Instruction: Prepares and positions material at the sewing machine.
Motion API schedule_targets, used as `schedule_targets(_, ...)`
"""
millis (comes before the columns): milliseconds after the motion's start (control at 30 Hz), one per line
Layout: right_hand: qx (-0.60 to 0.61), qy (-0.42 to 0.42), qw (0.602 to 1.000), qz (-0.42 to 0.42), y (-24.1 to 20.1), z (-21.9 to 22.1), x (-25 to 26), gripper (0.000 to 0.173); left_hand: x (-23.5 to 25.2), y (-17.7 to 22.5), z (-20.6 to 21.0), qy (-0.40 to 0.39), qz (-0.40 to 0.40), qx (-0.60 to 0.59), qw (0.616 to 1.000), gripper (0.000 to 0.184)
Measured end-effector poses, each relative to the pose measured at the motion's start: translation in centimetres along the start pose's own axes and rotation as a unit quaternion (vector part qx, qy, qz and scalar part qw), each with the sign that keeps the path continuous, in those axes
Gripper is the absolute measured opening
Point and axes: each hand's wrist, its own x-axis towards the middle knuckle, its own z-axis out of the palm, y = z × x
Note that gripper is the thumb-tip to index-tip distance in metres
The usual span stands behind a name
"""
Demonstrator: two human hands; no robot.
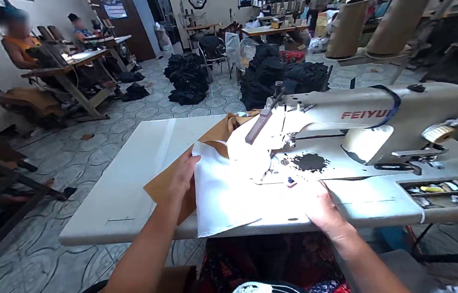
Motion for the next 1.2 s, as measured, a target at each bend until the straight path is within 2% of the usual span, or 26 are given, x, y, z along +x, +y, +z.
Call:
schedule_targets(67, 0.001, 0.000, 0.998, -0.070, -1.1, 1.3, -0.2, 0.031, 0.6, -0.3, 0.1, 0.014, 0.011, 0.058, 0.998, 0.067)
schedule_targets(133, 0.004, -0.010, 0.992, -0.126, -2.2, 2.4, -0.2, 0.028, 0.9, -0.5, 0.3, 0.017, 0.034, 0.099, 0.994, 0.075)
schedule_targets(333, 0.083, -0.111, 0.987, -0.087, -6.8, 3.5, 0.7, 0.044, 2.5, -2.2, -2.9, 0.027, 0.088, 0.159, 0.983, 0.070)
schedule_targets(467, 0.142, -0.116, 0.976, -0.121, -8.2, 4.7, -0.7, 0.040, -1.1, -2.2, -4.5, 0.063, 0.164, 0.240, 0.955, 0.074)
schedule_targets(533, 0.147, -0.128, 0.972, -0.133, -8.5, 4.9, -1.9, 0.037, -4.1, -2.0, -5.5, 0.079, 0.221, 0.236, 0.943, 0.065)
schedule_targets(633, 0.164, -0.080, 0.972, -0.147, -8.5, 4.5, -2.8, 0.031, -9.4, -3.4, -8.2, 0.068, 0.260, 0.221, 0.938, 0.037)
schedule_targets(700, 0.156, -0.053, 0.977, -0.138, -8.1, 3.8, -2.3, 0.031, -13.2, -5.1, -10.6, 0.003, 0.208, 0.223, 0.952, 0.031)
schedule_targets(767, 0.127, -0.059, 0.983, -0.121, -7.6, 3.3, -1.0, 0.036, -15.7, -7.9, -13.2, -0.099, 0.138, 0.238, 0.956, 0.030)
schedule_targets(833, 0.106, -0.143, 0.980, -0.086, -7.5, 2.8, 0.9, 0.043, -16.3, -11.6, -15.1, -0.211, 0.050, 0.271, 0.938, 0.030)
schedule_targets(867, 0.090, -0.189, 0.975, -0.079, -7.6, 2.9, 2.1, 0.046, -15.9, -13.6, -15.4, -0.243, -0.009, 0.297, 0.924, 0.030)
schedule_targets(900, 0.074, -0.215, 0.970, -0.087, -7.4, 3.6, 3.3, 0.048, -15.4, -15.6, -15.0, -0.244, -0.077, 0.326, 0.910, 0.031)
schedule_targets(967, 0.028, -0.224, 0.968, -0.113, -7.0, 5.1, 5.2, 0.051, -14.7, -19.8, -13.1, -0.163, -0.190, 0.391, 0.886, 0.036)
schedule_targets(1000, 0.006, -0.230, 0.966, -0.117, -7.1, 5.4, 5.8, 0.052, -14.6, -21.7, -12.1, -0.120, -0.214, 0.423, 0.872, 0.041)
schedule_targets(1067, 0.016, -0.226, 0.970, -0.093, -8.4, 5.2, 6.2, 0.050, -15.1, -23.9, -10.3, -0.087, -0.229, 0.514, 0.822, 0.045)
schedule_targets(1167, 0.112, -0.257, 0.960, 0.005, -11.1, 3.0, 4.7, 0.049, -15.5, -26.5, -9.1, -0.103, -0.196, 0.641, 0.735, 0.036)
schedule_targets(1200, 0.128, -0.231, 0.964, 0.002, -11.4, 2.5, 3.7, 0.048, -14.7, -27.1, -9.1, -0.109, -0.198, 0.660, 0.716, 0.035)
